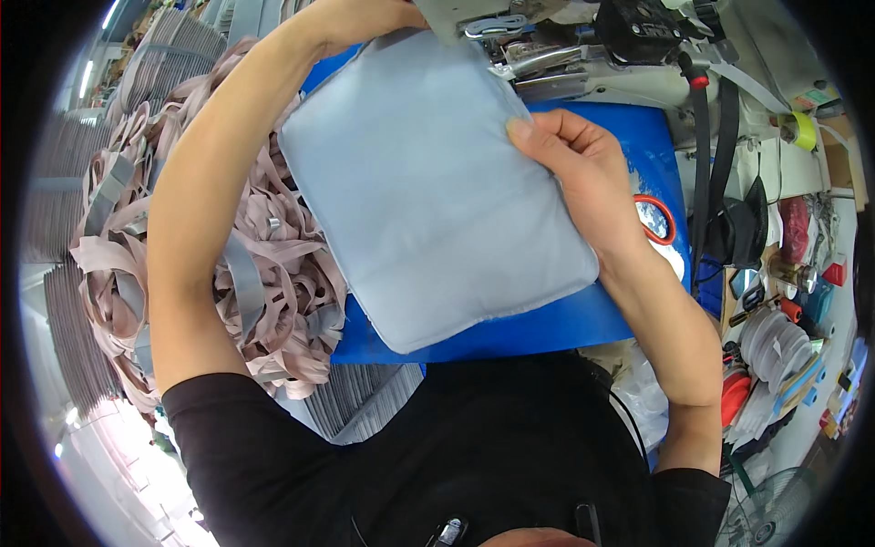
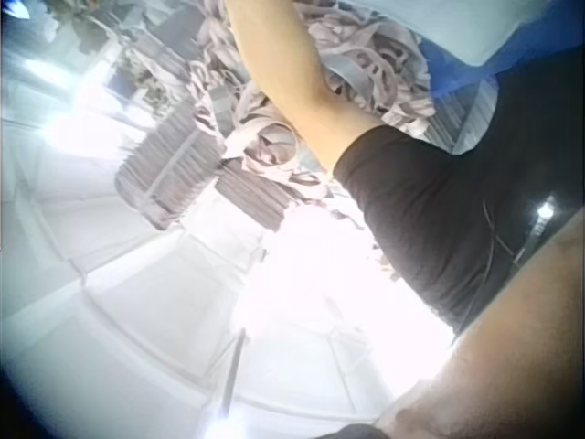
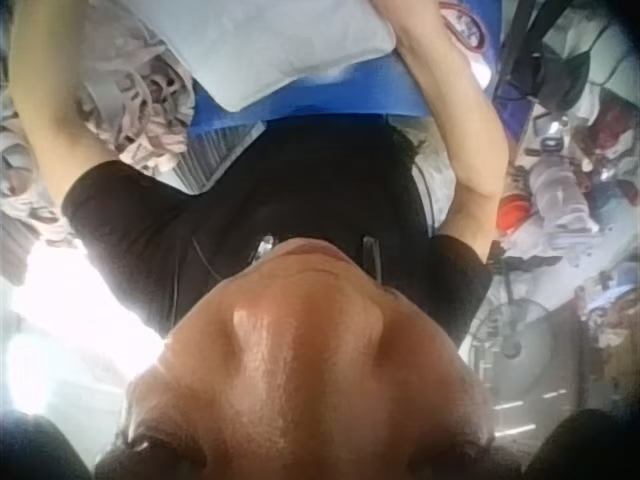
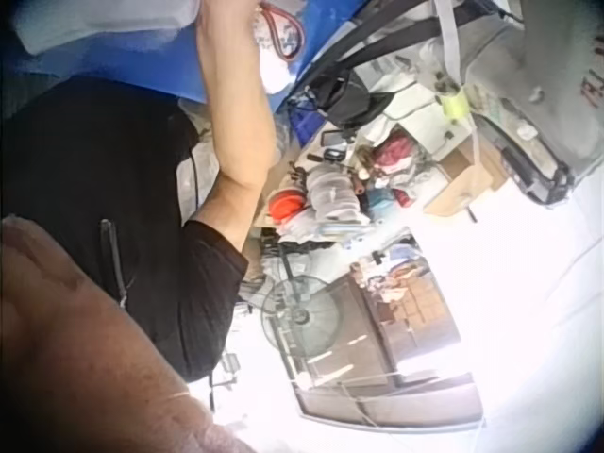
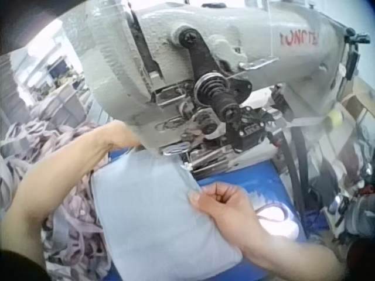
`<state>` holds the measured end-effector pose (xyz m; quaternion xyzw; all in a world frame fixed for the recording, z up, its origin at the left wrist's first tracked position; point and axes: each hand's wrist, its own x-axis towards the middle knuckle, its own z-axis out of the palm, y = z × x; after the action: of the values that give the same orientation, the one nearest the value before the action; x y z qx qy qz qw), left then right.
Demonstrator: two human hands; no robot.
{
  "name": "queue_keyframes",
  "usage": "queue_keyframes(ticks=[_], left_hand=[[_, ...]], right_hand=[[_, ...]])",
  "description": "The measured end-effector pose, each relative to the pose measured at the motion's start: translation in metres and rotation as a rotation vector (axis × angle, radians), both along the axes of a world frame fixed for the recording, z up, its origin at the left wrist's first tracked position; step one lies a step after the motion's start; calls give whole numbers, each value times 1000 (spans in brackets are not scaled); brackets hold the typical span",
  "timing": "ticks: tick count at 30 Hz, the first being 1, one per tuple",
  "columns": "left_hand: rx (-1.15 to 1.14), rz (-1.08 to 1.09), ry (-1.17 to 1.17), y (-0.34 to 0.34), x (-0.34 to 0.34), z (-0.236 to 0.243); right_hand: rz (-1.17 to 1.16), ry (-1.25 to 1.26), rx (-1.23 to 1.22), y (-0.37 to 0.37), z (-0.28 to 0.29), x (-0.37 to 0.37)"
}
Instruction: The person aligns the edges of a light blue fabric mask and a pink elastic strap on a blue table. They feed the materials into a sewing machine to stitch the strap to the mask. After sewing, they use scissors to cut the thread and place the finished mask aside before repeating the process with another mask.
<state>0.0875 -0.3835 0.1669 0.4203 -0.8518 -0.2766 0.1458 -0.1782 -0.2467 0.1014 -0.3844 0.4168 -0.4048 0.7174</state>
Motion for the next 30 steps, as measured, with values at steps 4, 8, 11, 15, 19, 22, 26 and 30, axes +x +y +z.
queue_keyframes(ticks=[4,8,11,15,19,22,26,30], left_hand=[[-17,12,-54,4,2,2],[-27,3,-76,-14,-3,-7],[-38,28,-107,-16,-5,-10],[-92,102,-118,-19,-7,-12],[-382,436,-55,19,4,-5],[-543,724,203,106,-70,0],[-847,536,81,212,-121,-34],[-884,433,130,207,-103,-40]], right_hand=[[-26,-138,21,-4,-1,9],[-62,-179,69,11,4,4],[-69,-202,73,18,3,0],[-95,-213,57,5,5,8],[-59,-249,32,-13,-4,26],[-145,-228,28,-18,-17,11],[-95,-262,34,2,-7,6],[-130,-83,-244,22,-16,0]])
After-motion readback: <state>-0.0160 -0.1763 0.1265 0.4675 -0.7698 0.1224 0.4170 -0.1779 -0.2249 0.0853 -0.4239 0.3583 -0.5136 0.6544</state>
